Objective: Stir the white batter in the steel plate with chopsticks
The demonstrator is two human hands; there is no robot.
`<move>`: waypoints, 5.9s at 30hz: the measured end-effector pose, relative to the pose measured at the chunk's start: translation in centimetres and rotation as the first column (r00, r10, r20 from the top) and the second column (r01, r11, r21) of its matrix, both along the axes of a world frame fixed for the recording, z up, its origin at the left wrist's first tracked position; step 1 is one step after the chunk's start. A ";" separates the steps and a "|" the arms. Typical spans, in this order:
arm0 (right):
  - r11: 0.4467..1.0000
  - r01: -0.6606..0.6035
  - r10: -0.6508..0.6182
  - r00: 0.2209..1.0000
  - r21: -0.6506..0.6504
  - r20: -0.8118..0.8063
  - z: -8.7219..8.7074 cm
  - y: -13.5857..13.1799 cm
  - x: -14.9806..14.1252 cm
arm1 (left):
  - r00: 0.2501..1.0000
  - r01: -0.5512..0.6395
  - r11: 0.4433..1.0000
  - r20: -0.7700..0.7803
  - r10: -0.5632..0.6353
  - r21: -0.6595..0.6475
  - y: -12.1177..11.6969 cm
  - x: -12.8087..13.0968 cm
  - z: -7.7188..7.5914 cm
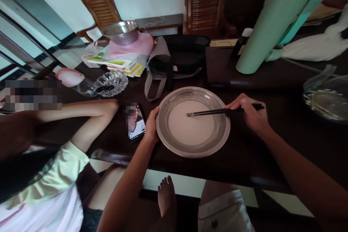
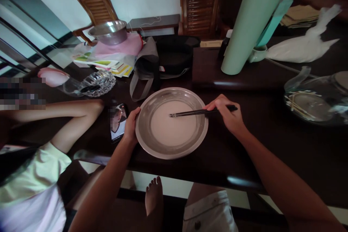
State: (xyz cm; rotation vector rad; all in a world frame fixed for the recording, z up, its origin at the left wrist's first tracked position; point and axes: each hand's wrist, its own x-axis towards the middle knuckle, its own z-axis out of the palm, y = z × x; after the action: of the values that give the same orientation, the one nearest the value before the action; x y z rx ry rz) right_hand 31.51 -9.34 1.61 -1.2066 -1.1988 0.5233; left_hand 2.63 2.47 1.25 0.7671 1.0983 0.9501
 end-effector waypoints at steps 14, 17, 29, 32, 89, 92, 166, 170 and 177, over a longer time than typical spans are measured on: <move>0.998 -0.014 0.011 0.999 0.060 0.052 0.4 -0.4 0.1 | 0.990 -0.099 0.986 -0.088 0.111 0.135 -4.5 0.1 -0.4; 0.995 -0.097 0.096 0.989 0.004 0.116 0.4 -0.5 -0.1 | 0.985 -0.027 0.966 -0.159 0.069 0.257 -4.7 -0.3 -0.4; 0.990 -0.134 0.138 0.985 -0.049 0.100 0.4 -0.5 -0.4 | 0.987 0.026 0.955 -0.160 0.023 0.294 -4.8 -1.2 -1.9; 0.998 -0.058 0.060 0.993 -0.028 0.105 0.2 -0.4 -0.3 | 0.987 0.020 0.953 -0.161 0.031 0.303 -4.8 -1.2 -2.0; 0.988 -0.153 0.155 0.982 -0.022 0.110 0.5 -0.5 -0.8 | 0.979 -0.020 0.948 -0.188 0.083 0.317 -5.0 -1.1 -1.1; 0.998 -0.066 0.065 0.996 0.020 0.057 0.5 -0.5 -0.7 | 0.981 -0.041 0.947 -0.169 0.099 0.318 -5.0 -1.1 -1.5; 0.991 -0.129 0.130 0.990 -0.021 0.045 0.4 -0.7 -1.0 | 0.979 -0.031 0.953 -0.183 0.090 0.303 -5.0 -1.1 -1.5; 0.991 -0.130 0.134 0.983 -0.038 0.128 0.5 -0.8 -1.0 | 0.980 -0.030 0.950 -0.180 0.090 0.310 -5.1 -1.0 -1.4; 0.988 -0.151 0.154 0.982 -0.043 0.108 0.3 -0.7 -0.9 | 0.970 -0.037 0.946 -0.217 0.112 0.323 -5.3 -1.0 -0.7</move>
State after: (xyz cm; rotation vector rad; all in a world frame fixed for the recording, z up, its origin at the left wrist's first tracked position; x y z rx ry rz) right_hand 30.58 -10.07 1.92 -1.1914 -1.3899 0.5992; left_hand 1.63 -2.80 0.53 1.1297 1.1984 1.1395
